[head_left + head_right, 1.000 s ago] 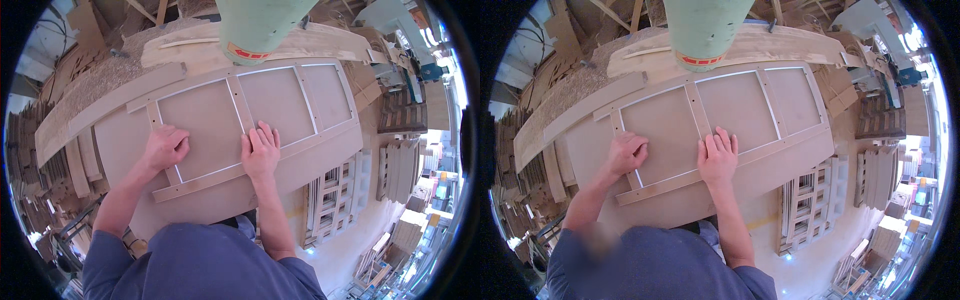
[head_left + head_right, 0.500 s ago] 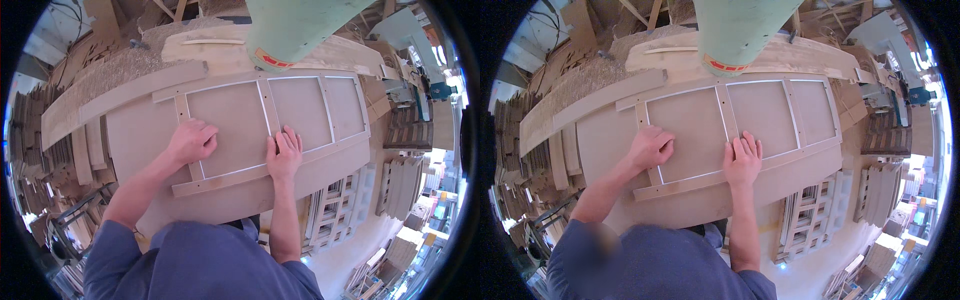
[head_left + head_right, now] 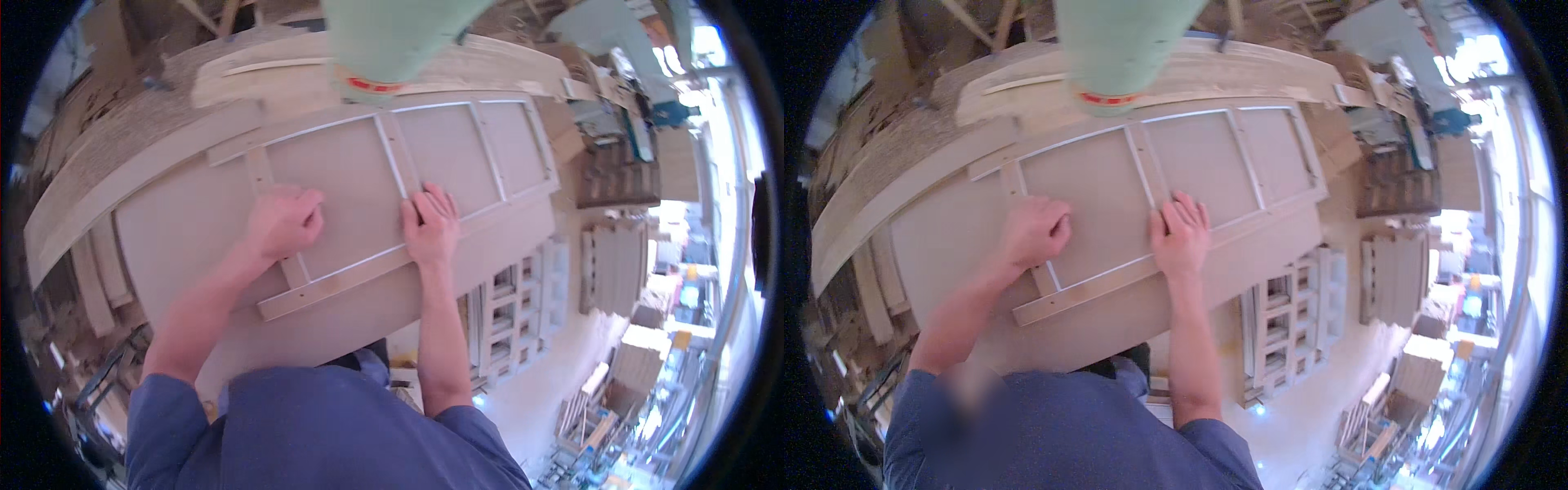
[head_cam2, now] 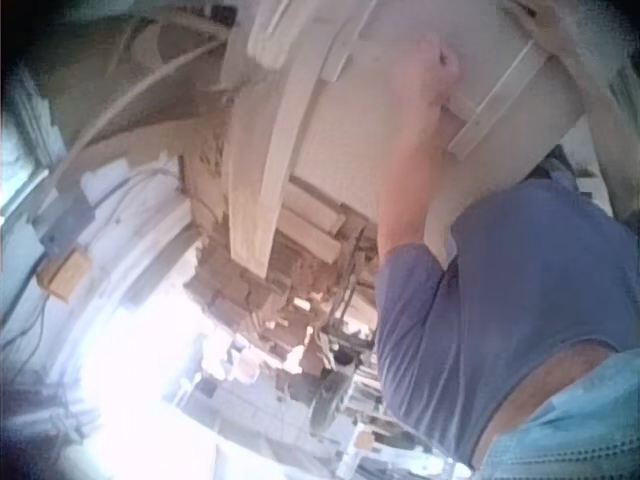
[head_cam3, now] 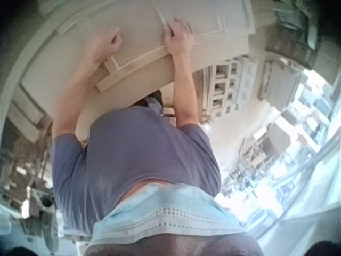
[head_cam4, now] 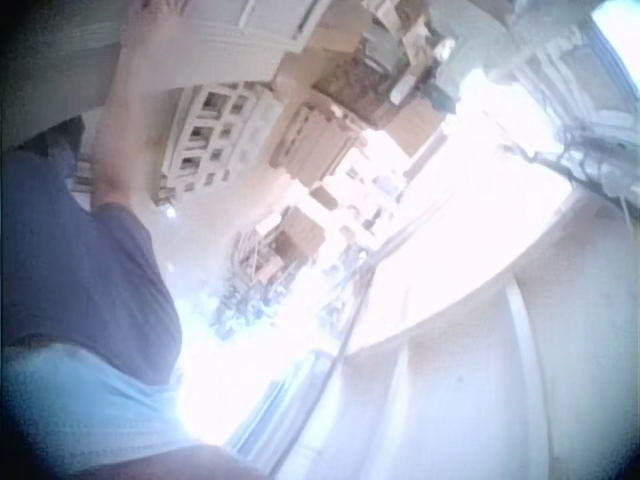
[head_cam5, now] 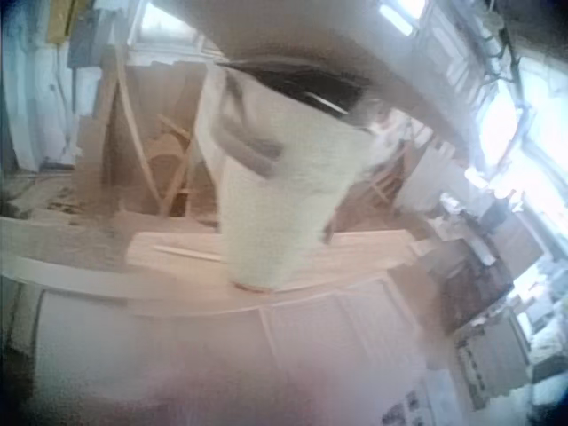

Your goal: The recorder is seen assembling and inspecting wooden window-like frames on a workbench.

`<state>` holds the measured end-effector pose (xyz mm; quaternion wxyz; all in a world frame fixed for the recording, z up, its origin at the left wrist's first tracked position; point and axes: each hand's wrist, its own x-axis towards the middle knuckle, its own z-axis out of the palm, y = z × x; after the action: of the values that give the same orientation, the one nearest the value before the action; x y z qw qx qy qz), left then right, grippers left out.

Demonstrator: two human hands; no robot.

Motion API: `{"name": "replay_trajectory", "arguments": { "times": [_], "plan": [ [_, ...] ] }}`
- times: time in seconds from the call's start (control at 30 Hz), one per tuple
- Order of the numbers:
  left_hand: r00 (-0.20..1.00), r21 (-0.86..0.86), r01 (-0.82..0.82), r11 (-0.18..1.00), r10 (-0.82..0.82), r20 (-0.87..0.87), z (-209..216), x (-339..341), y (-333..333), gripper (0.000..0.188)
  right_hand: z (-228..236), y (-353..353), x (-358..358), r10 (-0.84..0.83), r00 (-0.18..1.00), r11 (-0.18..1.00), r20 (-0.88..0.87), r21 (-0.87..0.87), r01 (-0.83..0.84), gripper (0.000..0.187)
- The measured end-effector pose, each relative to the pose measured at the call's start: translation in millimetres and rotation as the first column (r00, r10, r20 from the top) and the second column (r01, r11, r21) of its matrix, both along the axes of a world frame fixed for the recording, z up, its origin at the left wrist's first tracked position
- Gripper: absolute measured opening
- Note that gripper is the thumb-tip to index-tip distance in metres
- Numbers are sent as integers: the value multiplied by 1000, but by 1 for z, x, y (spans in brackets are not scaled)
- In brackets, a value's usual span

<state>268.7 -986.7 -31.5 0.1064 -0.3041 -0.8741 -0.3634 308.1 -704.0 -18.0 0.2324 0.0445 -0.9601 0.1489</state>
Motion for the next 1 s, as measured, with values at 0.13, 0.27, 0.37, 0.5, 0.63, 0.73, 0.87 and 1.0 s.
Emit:
{"name": "replay_trajectory", "arguments": {
  "times": [0.13,0.27,0.37,0.5,0.63,0.73,0.87,1.0],
  "plan": [
    [998,-5,-56,998,56,-41,7,2,-5,6,5,-11,2,-15,1000,997,-5,-71,15,13],
    [997,-8,-48,999,47,-67,5,0,-1,8,5,-9,6,-58,998,995,-32,-85,55,15],
    [993,11,-56,998,57,-103,3,0,2,9,4,-7,3,-66,998,995,-23,-82,64,15],
    [996,-8,-39,999,38,-82,-2,-4,4,10,-3,1,0,-66,998,996,-9,-64,65,15],
    [999,-40,-33,999,32,-24,-5,-7,6,12,-3,3,-1,-56,998,996,11,-72,56,15],
    [999,-57,-42,998,43,12,-3,-7,5,14,-6,4,-4,-46,999,996,0,-79,46,15],
    [1000,-28,-25,999,25,13,-4,-7,6,15,-6,6,-4,-47,999,998,12,-48,48,16],
    [1000,-24,-13,1000,13,27,0,-7,6,10,0,7,0,-19,999,997,32,-78,21,15]
  ]
}}
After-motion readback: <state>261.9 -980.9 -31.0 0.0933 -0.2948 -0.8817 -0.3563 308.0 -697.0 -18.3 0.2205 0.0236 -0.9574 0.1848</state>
